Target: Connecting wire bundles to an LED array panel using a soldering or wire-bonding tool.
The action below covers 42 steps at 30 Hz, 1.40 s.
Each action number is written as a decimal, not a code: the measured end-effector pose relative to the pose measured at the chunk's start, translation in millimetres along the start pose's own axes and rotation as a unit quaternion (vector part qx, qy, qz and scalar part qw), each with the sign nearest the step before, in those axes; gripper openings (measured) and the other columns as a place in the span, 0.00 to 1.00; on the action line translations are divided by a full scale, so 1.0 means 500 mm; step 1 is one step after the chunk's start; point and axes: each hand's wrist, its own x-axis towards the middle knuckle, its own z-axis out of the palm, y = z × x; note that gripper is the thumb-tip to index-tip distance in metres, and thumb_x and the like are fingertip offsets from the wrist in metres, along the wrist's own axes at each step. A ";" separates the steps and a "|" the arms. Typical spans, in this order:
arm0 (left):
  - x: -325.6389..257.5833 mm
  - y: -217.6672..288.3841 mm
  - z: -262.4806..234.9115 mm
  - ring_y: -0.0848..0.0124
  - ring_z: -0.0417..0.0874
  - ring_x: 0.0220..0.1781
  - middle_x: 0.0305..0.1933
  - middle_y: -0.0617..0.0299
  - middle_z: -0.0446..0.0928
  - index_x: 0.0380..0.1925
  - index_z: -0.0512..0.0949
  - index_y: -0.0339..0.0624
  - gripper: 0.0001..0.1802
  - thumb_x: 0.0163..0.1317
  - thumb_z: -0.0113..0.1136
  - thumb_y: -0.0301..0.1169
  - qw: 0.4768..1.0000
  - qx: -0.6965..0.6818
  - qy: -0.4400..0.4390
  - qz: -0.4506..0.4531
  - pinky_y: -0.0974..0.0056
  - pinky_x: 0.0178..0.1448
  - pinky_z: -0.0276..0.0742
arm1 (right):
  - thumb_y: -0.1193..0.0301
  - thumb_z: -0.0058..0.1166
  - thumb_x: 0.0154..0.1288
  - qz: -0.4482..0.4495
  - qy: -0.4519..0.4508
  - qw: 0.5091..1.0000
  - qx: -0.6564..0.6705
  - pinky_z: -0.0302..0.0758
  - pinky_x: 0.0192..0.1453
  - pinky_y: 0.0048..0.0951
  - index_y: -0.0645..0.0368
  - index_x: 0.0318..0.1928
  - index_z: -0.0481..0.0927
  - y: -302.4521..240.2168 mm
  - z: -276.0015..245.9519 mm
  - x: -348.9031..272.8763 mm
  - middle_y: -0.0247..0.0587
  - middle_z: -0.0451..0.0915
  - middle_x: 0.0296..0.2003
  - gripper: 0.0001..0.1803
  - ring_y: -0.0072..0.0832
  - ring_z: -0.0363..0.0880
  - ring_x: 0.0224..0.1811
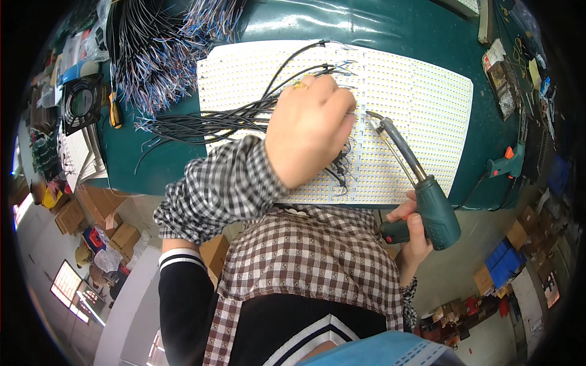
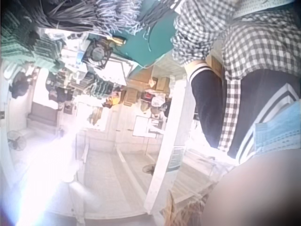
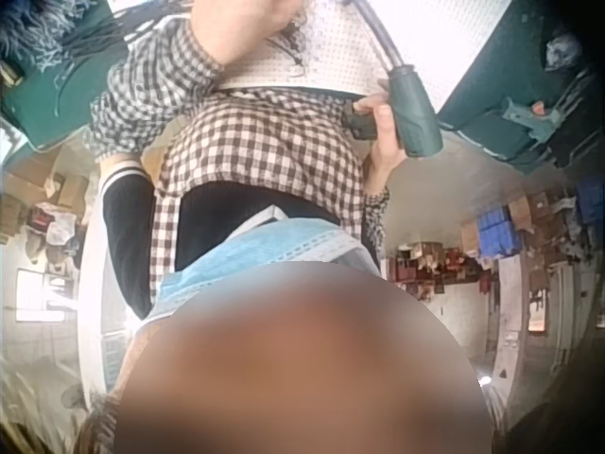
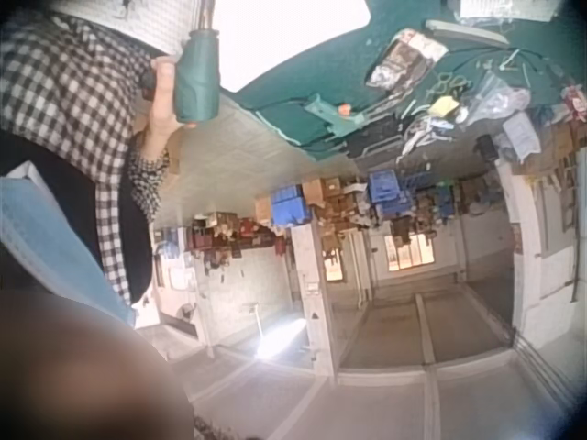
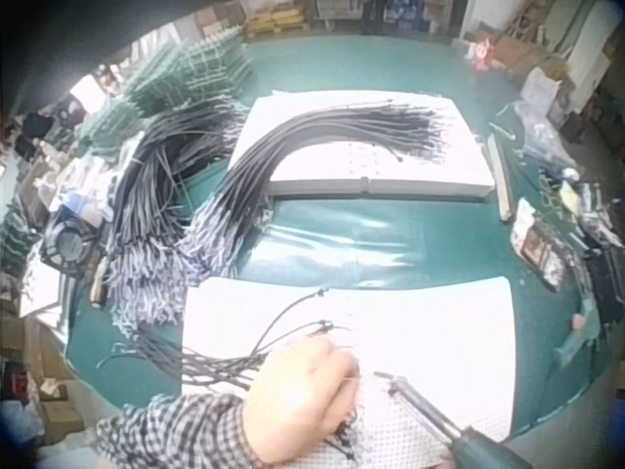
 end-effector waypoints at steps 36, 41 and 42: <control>-0.033 -0.007 0.013 0.64 0.74 0.26 0.22 0.61 0.73 0.23 0.74 0.40 0.05 0.47 0.62 0.24 0.996 -0.087 -0.001 -0.031 0.63 0.32 0.69 | 0.68 0.44 0.65 -0.052 0.010 0.999 0.001 0.80 0.34 0.28 0.73 0.54 0.67 0.021 -0.033 -0.016 0.49 0.76 0.37 0.22 0.35 0.80 0.35; -0.022 -0.008 0.009 0.65 0.75 0.25 0.22 0.61 0.73 0.21 0.74 0.39 0.05 0.46 0.62 0.24 0.996 -0.077 0.001 -0.047 0.63 0.31 0.69 | 0.67 0.49 0.62 -0.046 0.013 0.999 0.018 0.80 0.34 0.29 0.73 0.53 0.68 0.024 -0.019 -0.014 0.49 0.77 0.38 0.24 0.36 0.80 0.36; -0.019 -0.007 0.007 0.65 0.75 0.25 0.22 0.61 0.73 0.21 0.75 0.39 0.05 0.46 0.62 0.24 0.996 -0.070 -0.016 -0.055 0.63 0.31 0.70 | 0.66 0.53 0.60 -0.035 0.022 0.999 0.031 0.80 0.33 0.30 0.73 0.52 0.70 0.022 -0.017 -0.014 0.48 0.79 0.37 0.25 0.36 0.80 0.36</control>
